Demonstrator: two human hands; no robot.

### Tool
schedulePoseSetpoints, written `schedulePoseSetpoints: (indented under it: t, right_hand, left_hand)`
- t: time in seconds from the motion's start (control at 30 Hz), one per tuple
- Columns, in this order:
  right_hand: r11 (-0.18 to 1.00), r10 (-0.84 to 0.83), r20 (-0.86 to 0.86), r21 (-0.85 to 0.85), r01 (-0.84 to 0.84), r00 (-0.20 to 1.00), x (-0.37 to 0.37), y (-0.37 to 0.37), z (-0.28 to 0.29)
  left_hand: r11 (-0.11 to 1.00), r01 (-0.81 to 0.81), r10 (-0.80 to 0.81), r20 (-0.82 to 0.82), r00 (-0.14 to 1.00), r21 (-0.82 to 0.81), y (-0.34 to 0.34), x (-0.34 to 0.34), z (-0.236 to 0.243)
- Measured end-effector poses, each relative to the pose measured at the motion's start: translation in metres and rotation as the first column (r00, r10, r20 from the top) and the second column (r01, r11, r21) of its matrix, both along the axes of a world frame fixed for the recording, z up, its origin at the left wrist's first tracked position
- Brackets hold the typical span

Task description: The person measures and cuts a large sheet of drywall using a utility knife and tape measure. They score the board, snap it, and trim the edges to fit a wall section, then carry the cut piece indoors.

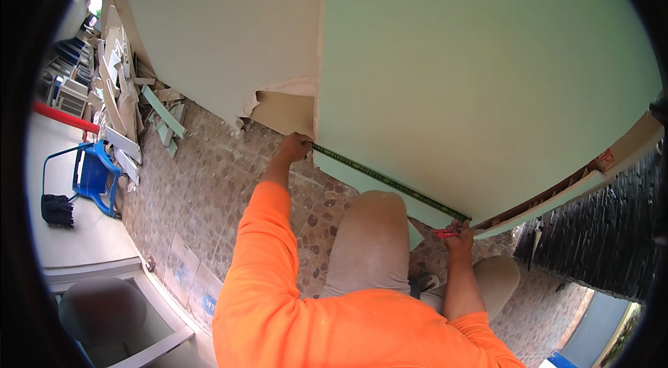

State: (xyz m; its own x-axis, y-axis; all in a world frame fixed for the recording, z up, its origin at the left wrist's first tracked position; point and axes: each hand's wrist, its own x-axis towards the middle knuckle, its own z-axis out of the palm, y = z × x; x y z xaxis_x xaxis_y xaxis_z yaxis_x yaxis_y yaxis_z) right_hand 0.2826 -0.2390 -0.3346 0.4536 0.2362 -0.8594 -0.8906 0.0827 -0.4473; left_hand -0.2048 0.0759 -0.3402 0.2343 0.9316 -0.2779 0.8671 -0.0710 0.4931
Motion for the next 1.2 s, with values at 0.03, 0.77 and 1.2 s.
schedulePoseSetpoints:
  t: [0.03,0.77,1.2]
  right_hand:
    - [1.000,-0.007,0.010,0.011,0.007,1.000,0.000,-0.001,-0.001]
    - [0.994,-0.095,-0.046,0.055,0.097,0.994,-0.009,-0.005,-0.030]
    - [0.987,-0.092,-0.001,0.135,0.091,0.996,-0.012,-0.001,-0.018]
  left_hand:
    - [1.000,-0.011,0.011,-0.001,1.000,0.007,-0.001,0.001,0.001]
    - [0.997,0.071,-0.071,-0.003,0.998,0.014,0.004,0.000,-0.001]
    - [0.995,0.091,-0.092,0.020,0.996,0.045,0.004,-0.003,-0.010]
